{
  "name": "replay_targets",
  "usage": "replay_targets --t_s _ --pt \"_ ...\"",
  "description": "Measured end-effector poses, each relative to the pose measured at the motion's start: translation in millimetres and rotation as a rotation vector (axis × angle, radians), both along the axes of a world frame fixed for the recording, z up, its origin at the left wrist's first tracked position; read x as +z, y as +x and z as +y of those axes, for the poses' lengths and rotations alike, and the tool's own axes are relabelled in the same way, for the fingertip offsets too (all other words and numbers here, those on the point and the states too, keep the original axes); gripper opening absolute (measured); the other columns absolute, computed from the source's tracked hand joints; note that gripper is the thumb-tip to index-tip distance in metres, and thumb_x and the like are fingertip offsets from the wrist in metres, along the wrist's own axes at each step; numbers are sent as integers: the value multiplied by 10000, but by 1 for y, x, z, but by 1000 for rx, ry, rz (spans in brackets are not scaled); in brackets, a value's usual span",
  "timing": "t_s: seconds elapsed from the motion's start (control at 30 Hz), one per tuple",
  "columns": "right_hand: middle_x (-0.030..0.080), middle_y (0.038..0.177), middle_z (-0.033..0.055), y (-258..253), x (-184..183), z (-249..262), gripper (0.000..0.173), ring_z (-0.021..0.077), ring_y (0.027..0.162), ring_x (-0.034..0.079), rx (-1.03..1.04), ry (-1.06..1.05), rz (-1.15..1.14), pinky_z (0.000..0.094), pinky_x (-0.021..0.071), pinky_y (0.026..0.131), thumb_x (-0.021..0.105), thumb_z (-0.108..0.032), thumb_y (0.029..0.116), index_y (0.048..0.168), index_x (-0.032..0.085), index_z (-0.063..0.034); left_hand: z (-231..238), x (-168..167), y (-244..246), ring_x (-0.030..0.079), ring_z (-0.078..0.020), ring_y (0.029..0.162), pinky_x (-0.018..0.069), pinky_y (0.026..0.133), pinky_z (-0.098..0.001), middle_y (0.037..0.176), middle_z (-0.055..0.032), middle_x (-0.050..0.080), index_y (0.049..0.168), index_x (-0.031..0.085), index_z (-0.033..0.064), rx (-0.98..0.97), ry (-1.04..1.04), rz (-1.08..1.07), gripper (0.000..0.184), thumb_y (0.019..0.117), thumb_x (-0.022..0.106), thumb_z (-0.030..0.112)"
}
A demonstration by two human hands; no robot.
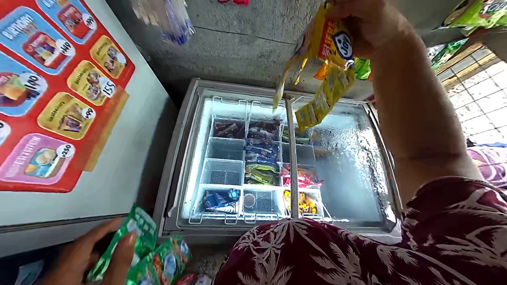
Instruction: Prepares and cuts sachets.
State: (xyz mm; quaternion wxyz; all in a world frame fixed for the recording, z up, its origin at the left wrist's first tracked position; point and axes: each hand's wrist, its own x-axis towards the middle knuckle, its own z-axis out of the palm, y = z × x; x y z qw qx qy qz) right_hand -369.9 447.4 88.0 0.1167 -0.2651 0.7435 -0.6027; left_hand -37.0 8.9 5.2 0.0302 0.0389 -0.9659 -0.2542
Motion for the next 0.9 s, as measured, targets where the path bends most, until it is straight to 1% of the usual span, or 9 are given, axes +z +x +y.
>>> replay_targets --t_s 0.1,0.2,0.27,0.37,0.5,0.63,0.67,0.8,0.9 --pt "707 825 -101 34 8 -16 198 16 739 688 197 208 0 242 618 671 482 -181 990 935 672 -198 11 2 -8 647 -381 749 526 671 -534 981 -320 671 1355 567 -78 -15 -114 89 546 1047 564 372" --pt "695 777 -86 69 16 -35 227 5 666 666 484 412 46 209 597 604 471 -101 1005 934 684 -133 28 2 -18 685 -385 791 535 661 -562 980 -264 698 1338 610 -24 -114 -126 284 507 1026 576 375" --pt "703 782 -38 92 21 -50 218 24 648 665 661 511 90 204 587 573 491 -93 1031 964 697 -71 47 12 -28 705 -302 825 568 679 -494 1057 -198 718 1297 652 34 -213 -53 373 434 1018 590 360" --pt "669 715 -39 122 24 -73 226 12 588 625 799 608 173 184 535 504 526 -160 1036 917 700 -78 81 25 -45 711 -190 844 589 693 -377 1149 -127 727 1258 698 75 -390 105 372 383 1009 612 353" --pt "629 659 -45 145 24 -95 224 12 543 579 853 684 285 200 479 465 552 -156 1023 855 688 -95 122 15 -68 704 -20 817 597 644 -223 1205 7 720 1295 652 119 -614 409 174 409 971 679 366" --pt "633 671 -43 158 20 -102 189 19 556 579 855 737 339 212 479 487 582 -151 1020 883 701 -97 136 0 -82 665 10 1086 598 865 -205 1229 38 682 1296 596 128 -721 645 -6 414 944 727 302" --pt "644 675 -44 161 20 -101 185 20 560 590 854 739 339 213 490 488 590 -157 1018 892 712 -97 138 -3 -82 664 9 1090 592 875 -198 1208 33 695 1302 612 110 -748 676 -23 408 947 722 277" --pt "589 632 -50 169 12 -98 208 26 539 550 821 764 360 228 441 470 620 -198 1012 831 673 -111 138 -5 -76 663 40 801 551 686 -142 917 59 716 1056 713 105 -721 653 -112 185 955 712 260" --pt "574 623 -42 172 0 -97 235 21 526 534 809 741 292 212 430 465 588 -189 1032 830 660 -93 133 -9 -71 666 35 810 552 719 -154 900 57 719 1055 709 100 -731 644 -145 181 1016 622 254"
